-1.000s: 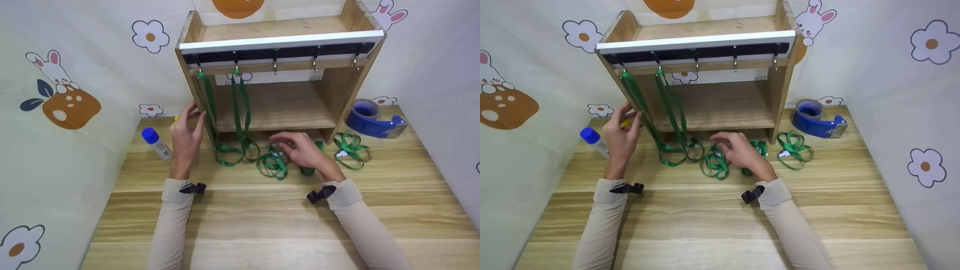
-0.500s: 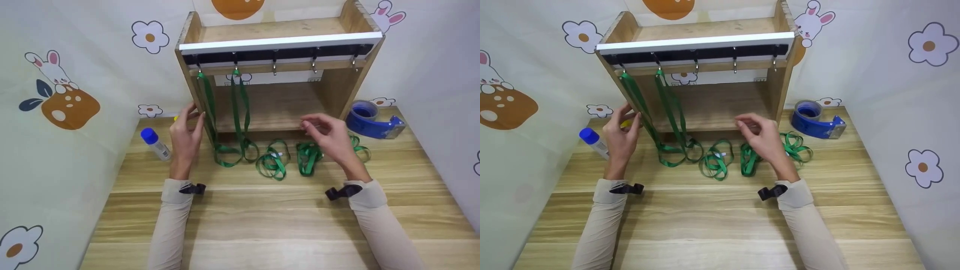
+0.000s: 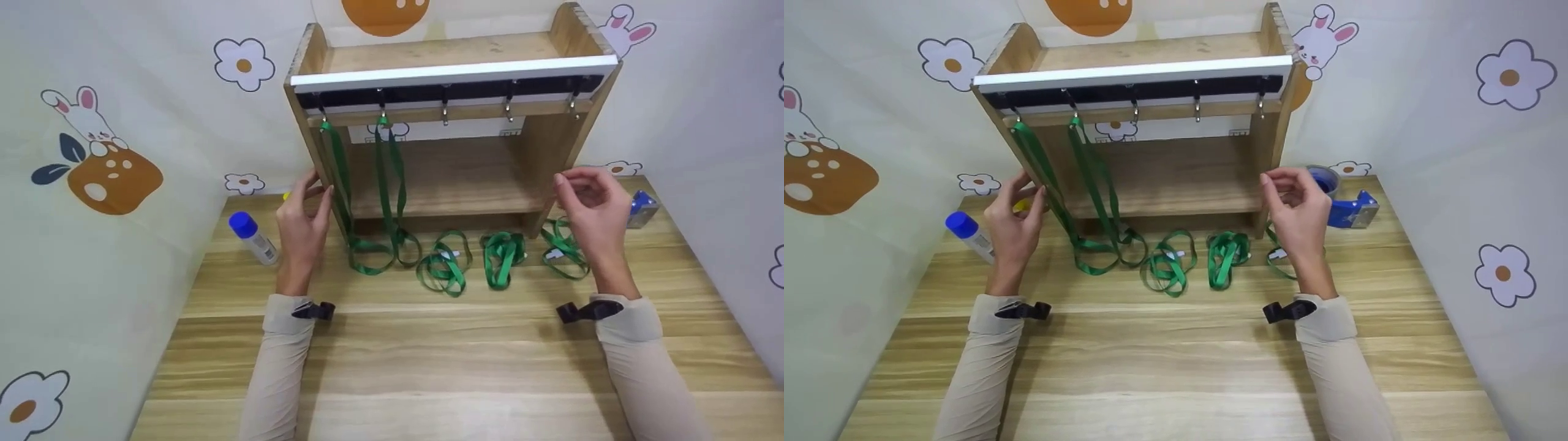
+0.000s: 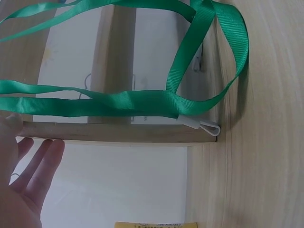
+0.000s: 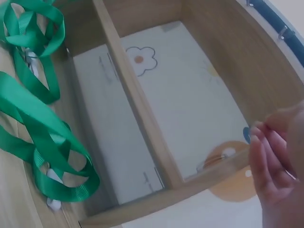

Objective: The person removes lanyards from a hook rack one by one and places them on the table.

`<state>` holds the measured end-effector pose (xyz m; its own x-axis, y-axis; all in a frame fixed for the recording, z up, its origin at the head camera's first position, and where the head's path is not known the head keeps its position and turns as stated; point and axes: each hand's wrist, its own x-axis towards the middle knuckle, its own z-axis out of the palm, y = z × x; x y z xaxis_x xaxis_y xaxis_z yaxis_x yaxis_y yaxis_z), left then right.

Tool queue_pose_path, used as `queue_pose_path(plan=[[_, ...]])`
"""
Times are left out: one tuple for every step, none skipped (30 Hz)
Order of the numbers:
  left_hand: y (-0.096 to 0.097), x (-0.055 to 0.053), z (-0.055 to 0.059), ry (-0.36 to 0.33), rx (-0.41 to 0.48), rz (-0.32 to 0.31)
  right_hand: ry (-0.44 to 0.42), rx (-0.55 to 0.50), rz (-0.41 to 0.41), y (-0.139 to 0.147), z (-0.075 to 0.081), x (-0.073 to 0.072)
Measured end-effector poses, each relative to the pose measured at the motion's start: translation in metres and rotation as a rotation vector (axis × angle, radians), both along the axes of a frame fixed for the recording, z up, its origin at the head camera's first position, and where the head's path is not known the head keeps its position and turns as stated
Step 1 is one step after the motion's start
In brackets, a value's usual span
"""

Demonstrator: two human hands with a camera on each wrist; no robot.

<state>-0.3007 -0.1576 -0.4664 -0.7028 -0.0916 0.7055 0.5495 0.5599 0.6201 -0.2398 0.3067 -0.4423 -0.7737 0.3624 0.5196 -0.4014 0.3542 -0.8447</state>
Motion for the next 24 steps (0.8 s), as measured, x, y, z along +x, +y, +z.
queue_pose_path(plan=[[0.0,0.001,0.0,-0.003,0.003,-0.001,0.01,-0.013,-0.03,0.001,0.0,-0.001],[0.0,0.001,0.0,-0.008,0.003,-0.001,0.016,-0.026,-0.056,0.001,0.0,-0.002],[0.0,0.002,0.0,-0.013,0.004,-0.002,0.02,-0.035,-0.078,0.001,0.0,-0.002],[-0.001,0.002,0.0,-0.017,0.006,-0.004,0.02,-0.04,-0.096,0.0,0.0,-0.003],[-0.001,0.002,0.0,-0.021,0.005,-0.005,0.015,-0.041,-0.108,0.0,0.0,-0.003],[-0.001,0.002,0.001,-0.024,0.006,-0.005,0.005,-0.04,-0.111,0.0,-0.001,-0.004],[-0.001,0.003,0.001,-0.026,0.01,-0.007,-0.008,-0.04,-0.108,-0.001,-0.001,-0.004],[-0.002,0.003,0.001,-0.032,0.015,-0.009,-0.022,-0.035,-0.105,-0.002,-0.001,-0.004],[-0.002,0.003,0.001,-0.037,0.024,-0.014,-0.036,-0.028,-0.104,-0.003,-0.001,-0.005],[-0.002,0.003,0.002,-0.044,0.033,-0.018,-0.054,-0.018,-0.107,-0.003,-0.001,-0.005],[-0.002,0.003,0.002,-0.049,0.043,-0.022,-0.071,-0.009,-0.107,-0.004,-0.002,-0.005],[-0.002,0.004,0.003,-0.054,0.057,-0.027,-0.087,-0.001,-0.109,-0.005,-0.002,-0.005],[-0.002,0.004,0.003,-0.056,0.072,-0.031,-0.097,0.007,-0.113,-0.006,-0.001,-0.004],[-0.002,0.005,0.004,-0.057,0.09,-0.034,-0.104,0.019,-0.122,-0.007,-0.001,-0.004],[-0.002,0.005,0.005,-0.054,0.109,-0.038,-0.109,0.026,-0.129,-0.007,-0.001,-0.004],[-0.002,0.006,0.007,-0.049,0.128,-0.039,-0.113,0.032,-0.136,-0.008,-0.001,-0.003],[-0.002,0.006,0.008,-0.041,0.15,-0.041,-0.115,0.038,-0.141,-0.008,-0.001,-0.003],[-0.001,0.007,0.01,-0.03,0.175,-0.04,-0.118,0.043,-0.149,-0.009,-0.001,-0.003],[-0.001,0.007,0.013,-0.015,0.201,-0.037,-0.121,0.049,-0.155,-0.009,-0.001,-0.003],[0.0,0.009,0.016,0.004,0.224,-0.032,-0.126,0.055,-0.161,-0.009,-0.001,-0.003],[0.001,0.01,0.019,0.026,0.242,-0.023,-0.13,0.06,-0.165,-0.009,-0.001,-0.003],[0.003,0.012,0.023,0.052,0.258,-0.014,-0.136,0.067,-0.17,-0.009,-0.001,-0.003],[0.006,0.014,0.027,0.08,0.266,-0.004,-0.141,0.073,-0.174,-0.009,-0.002,-0.003],[0.009,0.017,0.031,0.108,0.266,0.002,-0.144,0.076,-0.175,-0.009,-0.002,-0.003]])
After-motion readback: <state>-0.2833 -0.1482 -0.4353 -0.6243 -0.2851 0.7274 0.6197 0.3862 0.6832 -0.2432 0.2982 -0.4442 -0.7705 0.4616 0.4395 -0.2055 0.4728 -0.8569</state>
